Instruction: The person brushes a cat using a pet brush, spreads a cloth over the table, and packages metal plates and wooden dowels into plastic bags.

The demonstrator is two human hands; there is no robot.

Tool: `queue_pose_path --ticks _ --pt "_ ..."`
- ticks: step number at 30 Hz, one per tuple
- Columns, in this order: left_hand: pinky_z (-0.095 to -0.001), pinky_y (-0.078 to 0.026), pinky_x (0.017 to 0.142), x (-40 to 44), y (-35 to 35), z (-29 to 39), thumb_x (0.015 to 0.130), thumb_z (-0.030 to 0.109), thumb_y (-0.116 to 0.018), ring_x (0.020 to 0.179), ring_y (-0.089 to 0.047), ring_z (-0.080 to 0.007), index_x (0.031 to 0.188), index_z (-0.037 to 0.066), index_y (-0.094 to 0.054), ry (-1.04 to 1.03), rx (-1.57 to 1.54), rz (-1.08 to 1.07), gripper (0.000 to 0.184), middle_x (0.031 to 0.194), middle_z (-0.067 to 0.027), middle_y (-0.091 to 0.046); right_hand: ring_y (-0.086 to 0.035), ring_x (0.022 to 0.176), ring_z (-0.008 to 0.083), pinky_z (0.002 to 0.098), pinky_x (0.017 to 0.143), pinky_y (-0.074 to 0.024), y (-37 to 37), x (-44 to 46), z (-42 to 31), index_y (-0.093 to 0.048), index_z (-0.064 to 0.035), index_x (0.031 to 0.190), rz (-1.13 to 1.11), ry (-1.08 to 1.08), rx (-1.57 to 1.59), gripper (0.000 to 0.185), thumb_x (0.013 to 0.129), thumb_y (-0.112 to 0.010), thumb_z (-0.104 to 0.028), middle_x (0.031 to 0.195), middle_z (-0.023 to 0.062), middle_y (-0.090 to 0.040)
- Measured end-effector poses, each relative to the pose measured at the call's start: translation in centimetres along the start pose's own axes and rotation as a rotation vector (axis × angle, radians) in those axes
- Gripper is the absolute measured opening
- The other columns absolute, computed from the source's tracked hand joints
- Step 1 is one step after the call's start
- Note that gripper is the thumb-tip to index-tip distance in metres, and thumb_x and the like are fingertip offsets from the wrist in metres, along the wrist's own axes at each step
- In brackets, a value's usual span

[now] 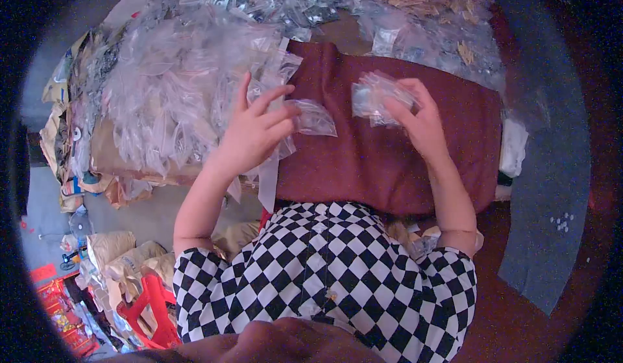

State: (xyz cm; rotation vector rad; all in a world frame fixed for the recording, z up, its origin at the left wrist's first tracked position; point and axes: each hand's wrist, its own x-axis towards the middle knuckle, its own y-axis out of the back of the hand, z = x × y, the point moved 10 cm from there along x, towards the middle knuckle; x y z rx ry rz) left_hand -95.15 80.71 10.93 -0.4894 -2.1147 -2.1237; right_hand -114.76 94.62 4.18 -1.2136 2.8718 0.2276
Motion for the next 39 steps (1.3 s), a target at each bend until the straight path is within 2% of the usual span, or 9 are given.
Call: queue_pose_path --ticks 4,7,9,12,17,22,29,35,39 --pt "-0.0675 -0.012 0.113 -1.0 -0.5 0.4 0.071 0.01 -0.065 0.129 -0.045 -0.0259 0.091 0.016 -0.058 0.002 -0.068 -0.034 0.022 0.117 0.0028 -0.059 -0.055 0.08 0.0044 0.02 0.064 -0.044 -3.7 0.3 -3.0 -0.056 -0.0076 0.109 -0.149 0.106 0.157 0.032 0.084 -0.073 -0.017 0.097 -0.0016 -0.061" --pt "-0.0602 -0.027 0.111 -1.7 -0.3 0.6 0.072 0.007 -0.065 0.127 -0.047 -0.0288 0.093 0.013 -0.057 0.018 -0.122 -0.031 0.023 0.12 -0.0025 -0.059 -0.057 0.091 0.0067 0.0226 0.075 -0.0474 -6.0 0.6 -3.8 -0.055 -0.0058 0.111 -0.259 0.126 0.174 0.035 0.084 -0.074 -0.015 0.101 -0.0007 -0.061" --pt "-0.0485 -0.042 0.102 -2.1 -1.1 -0.3 0.073 0.005 -0.066 0.122 -0.049 -0.0317 0.097 0.009 -0.058 0.128 -0.419 0.004 0.026 0.121 -0.0093 -0.058 -0.057 0.09 0.0077 0.0241 0.075 -0.0483 -7.3 0.8 -4.4 -0.055 -0.0055 0.111 -0.274 0.171 0.153 0.035 0.084 -0.074 -0.016 0.1 -0.0005 -0.061" --pt "-0.0412 -0.049 0.091 -2.3 -1.1 0.0 0.074 0.005 -0.066 0.118 -0.05 -0.0349 0.104 0.008 -0.062 0.14 -0.345 -0.001 0.03 0.12 -0.0133 -0.057 -0.058 0.088 0.0087 0.0267 0.075 -0.0498 -9.1 0.6 -5.5 -0.057 -0.0047 0.11 -0.321 0.211 0.091 0.034 0.083 -0.074 -0.016 0.098 -0.0003 -0.062" --pt "-0.0439 -0.045 0.094 -2.7 -1.3 0.2 0.073 0.004 -0.068 0.117 -0.049 -0.0381 0.104 0.011 -0.069 0.177 -0.453 0.112 0.032 0.121 -0.0149 -0.056 -0.062 0.082 0.0115 0.0278 0.073 -0.0513 -11.4 0.8 -7.4 -0.06 -0.0045 0.106 -0.354 0.354 -0.133 0.033 0.08 -0.076 -0.018 0.096 0.004 -0.066" --pt "-0.0461 -0.041 0.099 -2.8 -0.8 -0.3 0.071 -0.001 -0.069 0.119 -0.047 -0.0394 0.1 0.012 -0.071 0.264 -0.587 0.274 0.032 0.123 -0.0171 -0.054 -0.066 0.075 0.0231 0.0323 0.062 -0.0515 -14.3 -1.7 -10.9 -0.063 -0.0125 0.097 -0.351 0.805 -0.878 0.027 0.072 -0.071 -0.018 0.085 0.0077 -0.062" --pt "-0.045 -0.043 0.099 -2.8 -2.5 0.4 0.072 0.001 -0.069 0.121 -0.045 -0.0401 0.096 0.011 -0.072 0.287 -0.491 0.288 0.026 0.131 -0.0177 -0.049 -0.064 0.074 0.023 0.0355 0.056 -0.0509 -19.5 -2.8 -8.1 -0.06 -0.0102 0.094 -0.186 0.829 -1.43 0.021 0.074 -0.065 -0.016 0.081 0.0038 -0.059" --pt "-0.0466 -0.039 0.102 -3.8 -1.1 -1.0 0.068 -0.003 -0.068 0.123 -0.045 -0.0385 0.096 0.013 -0.072 0.345 -0.593 0.33 0.032 0.135 -0.0143 -0.05 -0.064 0.082 0.0199 0.0335 0.062 -0.052 -15.6 -2.7 -12.5 -0.063 -0.0125 0.094 -0.411 0.829 -0.692 0.024 0.072 -0.07 -0.01 0.087 0.0009 -0.062" --pt "-0.0452 -0.039 0.102 -3.4 -1.1 -0.3 0.066 -0.004 -0.068 0.122 -0.046 -0.0373 0.095 0.014 -0.072 0.278 -0.585 0.303 0.034 0.137 -0.0139 -0.049 -0.063 0.077 0.0213 0.0339 0.06 -0.052 -16.2 -3.5 -9.6 -0.065 -0.0119 0.084 -0.334 0.997 -0.908 0.014 0.071 -0.067 -0.017 0.081 0.0032 -0.064"
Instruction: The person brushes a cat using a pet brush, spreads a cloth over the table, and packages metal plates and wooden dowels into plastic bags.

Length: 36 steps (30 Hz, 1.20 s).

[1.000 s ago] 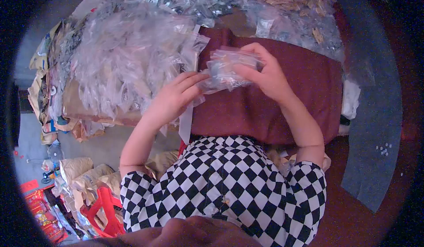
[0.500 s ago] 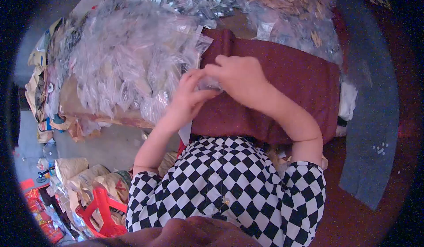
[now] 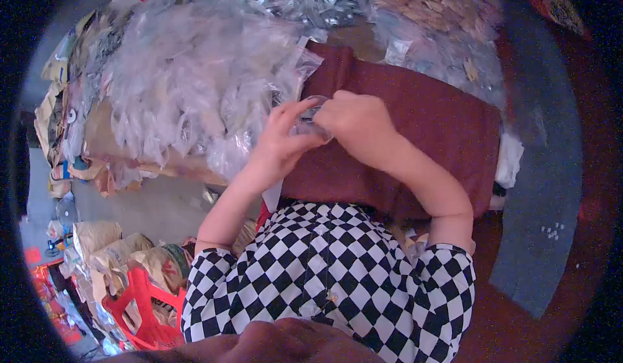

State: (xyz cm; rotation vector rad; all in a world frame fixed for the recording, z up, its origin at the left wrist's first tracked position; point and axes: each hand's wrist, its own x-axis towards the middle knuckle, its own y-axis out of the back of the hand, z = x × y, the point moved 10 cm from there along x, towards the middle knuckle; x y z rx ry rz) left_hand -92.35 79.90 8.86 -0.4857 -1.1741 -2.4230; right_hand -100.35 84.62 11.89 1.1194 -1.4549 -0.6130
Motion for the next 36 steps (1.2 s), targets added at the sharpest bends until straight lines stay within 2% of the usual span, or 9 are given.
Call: queue_pose_path --ticks 5,8,11,13,18,21,26,30,36 --pt "-0.0455 -0.04 0.101 -0.1 -1.0 0.3 0.066 -0.003 -0.068 0.121 -0.047 -0.0372 0.096 0.014 -0.072 -0.028 0.023 -0.003 0.034 0.137 -0.014 -0.049 -0.061 0.077 0.0224 0.0341 0.061 -0.0521 -5.4 0.0 0.4 -0.067 -0.0137 0.085 -0.353 0.03 -0.174 0.014 0.072 -0.065 -0.016 0.084 0.0012 -0.065" --pt "-0.0448 -0.041 0.1 -0.3 0.1 -0.1 0.068 -0.001 -0.069 0.12 -0.048 -0.0365 0.096 0.013 -0.072 -0.001 0.028 0.017 0.032 0.136 -0.0136 -0.051 -0.061 0.083 0.0242 0.035 0.066 -0.0522 -0.6 0.8 0.5 -0.067 -0.0112 0.093 -0.137 0.063 0.115 0.018 0.075 -0.065 -0.014 0.09 0.001 -0.066" --pt "-0.0432 -0.041 0.1 -0.5 0.9 -0.7 0.069 0.0 -0.07 0.119 -0.05 -0.0353 0.095 0.012 -0.071 0.02 0.026 0.057 0.029 0.133 -0.0129 -0.052 -0.06 0.087 0.0256 0.0364 0.07 -0.0503 1.9 0.4 0.0 -0.066 -0.008 0.105 -0.155 0.074 0.16 0.029 0.077 -0.069 -0.016 0.106 0.0028 -0.066" --pt "-0.0422 -0.041 0.099 -0.6 1.0 -0.8 0.069 0.001 -0.071 0.119 -0.051 -0.0345 0.095 0.012 -0.071 0.023 0.005 0.061 0.027 0.132 -0.0126 -0.053 -0.059 0.089 0.0252 0.0376 0.074 -0.049 1.1 -0.4 -0.6 -0.065 -0.0094 0.107 -0.215 0.096 0.212 0.031 0.078 -0.07 -0.018 0.105 0.0024 -0.065" --pt "-0.0409 -0.047 0.092 -0.3 1.1 -0.7 0.066 0.005 -0.073 0.105 -0.057 -0.0274 0.092 0.013 -0.071 0.017 0.071 0.027 0.027 0.099 -0.0039 -0.061 -0.054 0.095 0.0228 0.0366 0.078 -0.0445 -0.5 -1.2 -0.9 -0.063 -0.0096 0.107 -0.321 0.104 0.163 0.034 0.076 -0.071 -0.022 0.102 0.0023 -0.061" --pt "-0.0418 -0.049 0.091 -0.3 0.8 -0.1 0.064 0.009 -0.074 0.097 -0.058 -0.0244 0.089 0.016 -0.071 -0.053 0.217 0.046 0.026 0.084 -0.0005 -0.056 -0.052 0.096 0.0207 0.0333 0.078 -0.042 -3.0 -1.5 0.0 -0.065 -0.0097 0.098 -0.365 0.07 -0.09 0.029 0.073 -0.073 -0.022 0.096 0.0018 -0.057" --pt "-0.0458 -0.047 0.098 0.3 0.8 0.8 0.066 0.012 -0.074 0.095 -0.058 -0.0233 0.088 0.017 -0.071 -0.165 0.286 0.011 0.023 0.08 -0.0008 -0.054 -0.05 0.091 0.0202 0.0351 0.074 -0.0407 -6.2 -1.6 0.8 -0.067 -0.0142 0.093 -0.398 0.103 -0.318 0.022 0.072 -0.073 -0.02 0.091 0.0018 -0.052" --pt "-0.0481 -0.041 0.104 -0.2 1.5 -0.5 0.068 0.011 -0.07 0.098 -0.056 -0.0223 0.093 0.017 -0.069 -0.093 0.308 -0.034 0.026 0.084 -0.001 -0.057 -0.052 0.093 0.0214 0.0345 0.076 -0.0415 -2.4 -0.7 0.3 -0.067 -0.0147 0.089 -0.384 0.128 -0.105 0.018 0.071 -0.072 -0.017 0.096 0.0022 -0.055" --pt "-0.0483 -0.041 0.104 -0.2 2.0 -1.1 0.07 0.011 -0.071 0.099 -0.057 -0.0219 0.096 0.016 -0.069 -0.101 0.318 -0.005 0.027 0.086 -0.0006 -0.058 -0.056 0.095 0.0246 0.0387 0.078 -0.0463 1.3 -0.6 0.7 -0.06 -0.0122 0.086 -0.008 0.07 -0.135 0.017 0.072 -0.07 -0.015 0.096 0.0022 -0.059"
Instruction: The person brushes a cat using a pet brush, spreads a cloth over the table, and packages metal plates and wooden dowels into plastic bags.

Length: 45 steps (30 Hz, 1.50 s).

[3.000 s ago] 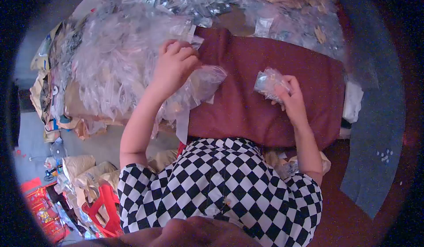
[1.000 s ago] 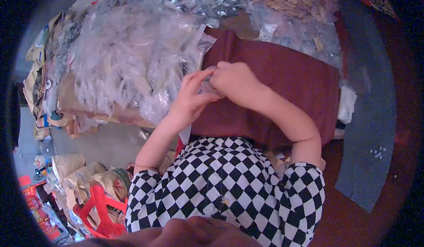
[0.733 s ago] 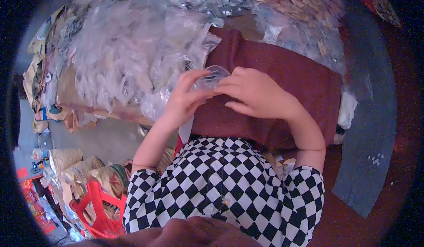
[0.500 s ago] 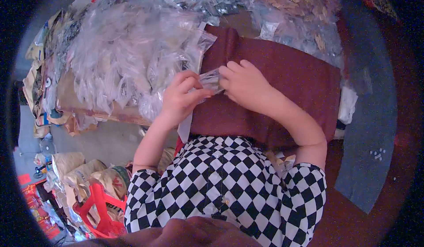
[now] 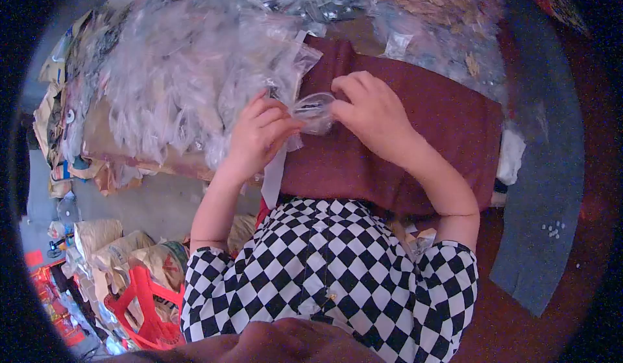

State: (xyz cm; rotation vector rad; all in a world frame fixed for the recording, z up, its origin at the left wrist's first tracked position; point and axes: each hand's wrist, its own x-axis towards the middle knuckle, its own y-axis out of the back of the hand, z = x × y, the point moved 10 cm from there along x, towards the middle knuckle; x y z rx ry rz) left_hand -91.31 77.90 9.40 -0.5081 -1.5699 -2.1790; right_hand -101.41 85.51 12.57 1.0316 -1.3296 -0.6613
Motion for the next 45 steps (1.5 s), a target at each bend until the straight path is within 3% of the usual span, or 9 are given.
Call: queue_pose_path --ticks 5,11,16,19,21,25,27,37,45 --pt "-0.0483 -0.037 0.107 0.9 -0.1 0.0 0.075 0.014 -0.071 0.099 -0.058 -0.021 0.096 0.015 -0.07 0.041 0.019 -0.03 0.021 0.086 -0.0002 -0.06 -0.06 0.076 0.0279 0.0354 0.067 -0.0482 -1.3 -1.0 2.5 -0.06 -0.0073 0.083 -0.005 -0.194 0.302 0.01 0.078 -0.069 -0.007 0.081 0.007 -0.061" --pt "-0.054 -0.031 0.11 1.4 -1.7 -0.7 0.08 0.022 -0.069 0.099 -0.058 -0.0208 0.09 0.014 -0.071 0.073 0.1 -0.176 0.013 0.087 -0.0003 -0.062 -0.06 0.076 0.0309 0.0407 0.066 -0.0478 -2.4 -1.2 2.2 -0.055 -0.0065 0.085 -0.094 -0.261 0.451 0.011 0.08 -0.062 -0.002 0.078 0.0102 -0.06" --pt "-0.0573 -0.028 0.11 2.1 -2.6 -1.1 0.081 0.026 -0.069 0.1 -0.057 -0.0207 0.083 0.013 -0.069 0.1 0.254 -0.347 0.013 0.086 0.0001 -0.06 -0.062 0.081 0.0313 0.0405 0.068 -0.0482 -2.5 -1.7 2.7 -0.054 -0.006 0.087 -0.011 -0.305 0.502 0.011 0.081 -0.061 0.0 0.079 0.0105 -0.061" --pt "-0.0571 -0.028 0.109 3.1 -1.8 -1.0 0.078 0.027 -0.072 0.103 -0.056 -0.0234 0.085 0.011 -0.069 0.128 0.135 -0.263 0.017 0.085 -0.0015 -0.059 -0.062 0.081 0.03 0.0386 0.069 -0.0484 -2.1 -1.9 3.4 -0.056 -0.0044 0.089 0.059 -0.304 0.527 0.011 0.081 -0.061 0.002 0.082 0.0106 -0.062" --pt "-0.0594 -0.027 0.109 4.4 0.4 -0.3 0.075 0.029 -0.072 0.109 -0.054 -0.025 0.087 0.012 -0.07 0.126 0.01 0.024 0.021 0.094 -0.0034 -0.06 -0.062 0.08 0.0284 0.0365 0.07 -0.0486 -1.9 -2.1 3.4 -0.058 -0.003 0.09 0.083 -0.3 0.532 0.011 0.081 -0.061 0.004 0.084 0.0104 -0.062" --pt "-0.0578 -0.026 0.109 5.4 -1.6 -0.2 0.074 0.028 -0.073 0.115 -0.051 -0.025 0.089 0.012 -0.069 0.129 -0.14 0.005 0.022 0.097 -0.0039 -0.06 -0.062 0.083 0.0314 0.0392 0.071 -0.0486 -2.2 -2.4 3.4 -0.055 -0.0048 0.094 0.06 -0.313 0.514 0.015 0.082 -0.062 0.0 0.087 0.012 -0.062" --pt "-0.0563 -0.027 0.109 5.5 -3.8 -0.1 0.075 0.028 -0.073 0.113 -0.053 -0.023 0.088 0.013 -0.07 0.065 -0.121 -0.153 0.02 0.096 -0.0028 -0.062 -0.062 0.084 0.0336 0.0412 0.07 -0.0485 -1.9 -2.5 3.4 -0.052 -0.0066 0.096 0.065 -0.312 0.489 0.017 0.082 -0.062 -0.003 0.087 0.0129 -0.061" --pt "-0.0524 -0.029 0.108 5.4 -3.6 -0.1 0.071 0.022 -0.072 0.104 -0.058 -0.0203 0.078 0.013 -0.072 0.098 -0.189 -0.024 0.012 0.088 0.0006 -0.067 -0.062 0.078 0.0317 0.04 0.066 -0.0477 -2.1 -2.8 3.7 -0.051 -0.0069 0.09 0.031 -0.377 0.517 0.019 0.077 -0.065 -0.005 0.082 0.0109 -0.06" --pt "-0.0403 -0.047 0.088 3.6 -2.2 -4.4 0.066 0.019 -0.074 0.1 -0.059 -0.0239 0.071 0.013 -0.072 0.215 -0.118 0.148 0.008 0.085 0.0019 -0.069 -0.062 0.073 0.0271 0.0365 0.065 -0.0482 -2.7 -4.2 4.3 -0.052 -0.0056 0.085 0.032 -0.472 0.565 0.017 0.074 -0.065 -0.004 0.078 0.0099 -0.06"
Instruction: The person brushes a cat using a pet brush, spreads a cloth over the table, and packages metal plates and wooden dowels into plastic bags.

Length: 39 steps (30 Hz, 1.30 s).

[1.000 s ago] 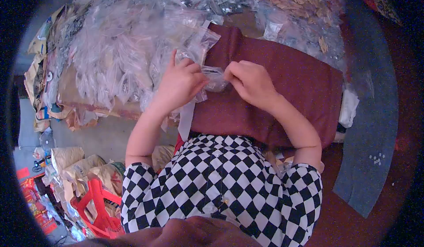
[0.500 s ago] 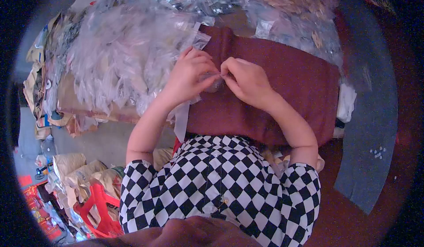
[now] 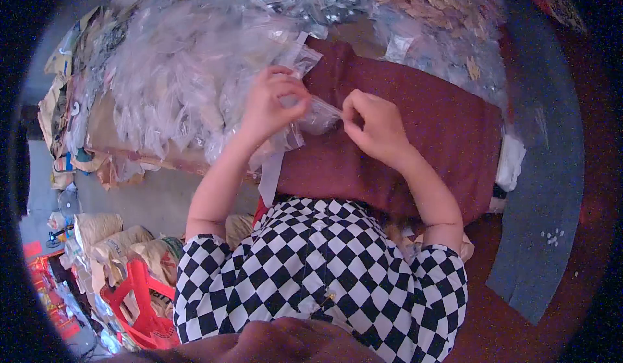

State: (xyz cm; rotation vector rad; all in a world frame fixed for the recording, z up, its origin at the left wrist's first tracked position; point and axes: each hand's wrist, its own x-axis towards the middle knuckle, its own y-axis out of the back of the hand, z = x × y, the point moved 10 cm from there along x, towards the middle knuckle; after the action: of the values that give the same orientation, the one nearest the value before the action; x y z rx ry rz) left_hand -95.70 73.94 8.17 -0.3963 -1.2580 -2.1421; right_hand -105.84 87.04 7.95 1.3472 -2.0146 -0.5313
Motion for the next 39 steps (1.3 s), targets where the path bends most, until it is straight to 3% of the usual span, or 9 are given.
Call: queue_pose_path --ticks 7,15,25,29,32,34,36,37,39 --pt "-0.0397 -0.048 0.086 -1.5 1.2 -2.7 0.069 0.019 -0.076 0.099 -0.06 -0.0277 0.077 0.011 -0.072 0.189 -0.072 0.101 0.012 0.088 -0.0045 -0.069 -0.063 0.078 0.0246 0.0344 0.071 -0.0499 0.5 1.0 -0.6 -0.06 -0.0057 0.096 0.121 -0.035 -0.019 0.021 0.077 -0.069 -0.01 0.083 0.0074 -0.064" --pt "-0.0317 -0.047 0.09 -4.3 -2.9 -0.9 0.079 0.01 -0.075 0.102 -0.06 -0.0164 0.092 0.001 -0.067 0.433 -0.968 -0.028 0.018 0.1 -0.0073 -0.066 -0.065 0.083 0.0266 0.0361 0.074 -0.0512 -1.1 2.2 -4.8 -0.07 -0.0066 0.084 0.107 0.218 -0.151 0.008 0.08 -0.067 -0.012 0.083 0.0061 -0.069" --pt "-0.0293 -0.049 0.074 -12.5 9.6 4.1 0.087 0.004 -0.066 0.082 -0.062 -0.0147 0.089 0.001 -0.068 0.189 -0.744 0.343 0.005 0.09 -0.0065 -0.067 -0.06 0.076 0.0264 0.0356 0.074 -0.0478 -2.0 0.4 -16.1 -0.065 -0.0023 0.08 -0.07 0.382 -0.024 0.015 0.065 -0.067 0.001 0.078 0.0086 -0.064" --pt "-0.0258 -0.044 0.067 -26.2 16.2 -2.3 0.093 0.013 -0.061 0.074 -0.054 -0.0094 0.091 0.005 -0.064 0.628 -0.622 0.986 0.009 0.081 0.0 -0.06 -0.06 0.078 0.0242 0.0337 0.075 -0.0475 -4.2 0.8 -13.3 -0.065 -0.0007 0.084 -0.13 0.459 -0.033 0.012 0.072 -0.066 0.001 0.083 0.0091 -0.065" --pt "-0.0219 -0.034 0.051 -41.7 20.6 -5.5 0.097 0.025 -0.057 0.059 -0.043 -0.0041 0.093 0.009 -0.061 1.068 -0.276 1.368 0.017 0.072 0.0055 -0.052 -0.061 0.081 0.0202 0.0306 0.077 -0.0475 -4.5 1.6 -5.6 -0.065 0.0006 0.09 -0.087 0.153 0.008 0.008 0.083 -0.063 -0.001 0.089 0.0083 -0.066" --pt "-0.022 -0.033 0.051 -53.0 23.2 -5.3 0.097 0.022 -0.054 0.059 -0.041 -0.0043 0.089 0.009 -0.058 1.06 0.141 1.483 0.015 0.071 0.0054 -0.051 -0.059 0.087 0.0132 0.0261 0.081 -0.0458 -4.7 1.0 -1.0 -0.065 0.0021 0.099 -0.141 -0.104 0.06 0.012 0.094 -0.055 -0.004 0.094 0.0052 -0.063" --pt "-0.0265 -0.041 0.062 -67.1 23.5 -5.2 0.096 0.018 -0.053 0.068 -0.048 -0.0095 0.09 0.006 -0.058 1.198 0.327 1.604 0.014 0.076 0.0022 -0.053 -0.059 0.089 0.0121 0.0247 0.083 -0.0456 -4.6 0.4 0.3 -0.065 0.0024 0.102 -0.16 -0.197 0.085 0.014 0.095 -0.057 -0.007 0.095 0.0046 -0.063" --pt "-0.0304 -0.044 0.069 -72.4 22.5 -5.2 0.096 0.017 -0.052 0.074 -0.051 -0.0135 0.092 0.003 -0.058 1.197 -0.016 1.773 0.016 0.08 -0.0012 -0.055 -0.059 0.089 0.0118 0.0243 0.083 -0.0455 -4.5 -0.1 0.9 -0.065 0.0024 0.102 -0.166 -0.247 0.1 0.014 0.095 -0.057 -0.008 0.095 0.0044 -0.063" --pt "-0.0327 -0.046 0.073 -80.9 22.5 -3.7 0.097 0.018 -0.051 0.078 -0.053 -0.016 0.096 0.0 -0.058 1.312 0.245 1.828 0.02 0.088 -0.0061 -0.058 -0.059 0.089 0.0116 0.0239 0.083 -0.0453 -4.4 -0.6 1.9 -0.065 0.0024 0.102 -0.178 -0.298 0.109 0.014 0.095 -0.057 -0.008 0.095 0.0042 -0.063"
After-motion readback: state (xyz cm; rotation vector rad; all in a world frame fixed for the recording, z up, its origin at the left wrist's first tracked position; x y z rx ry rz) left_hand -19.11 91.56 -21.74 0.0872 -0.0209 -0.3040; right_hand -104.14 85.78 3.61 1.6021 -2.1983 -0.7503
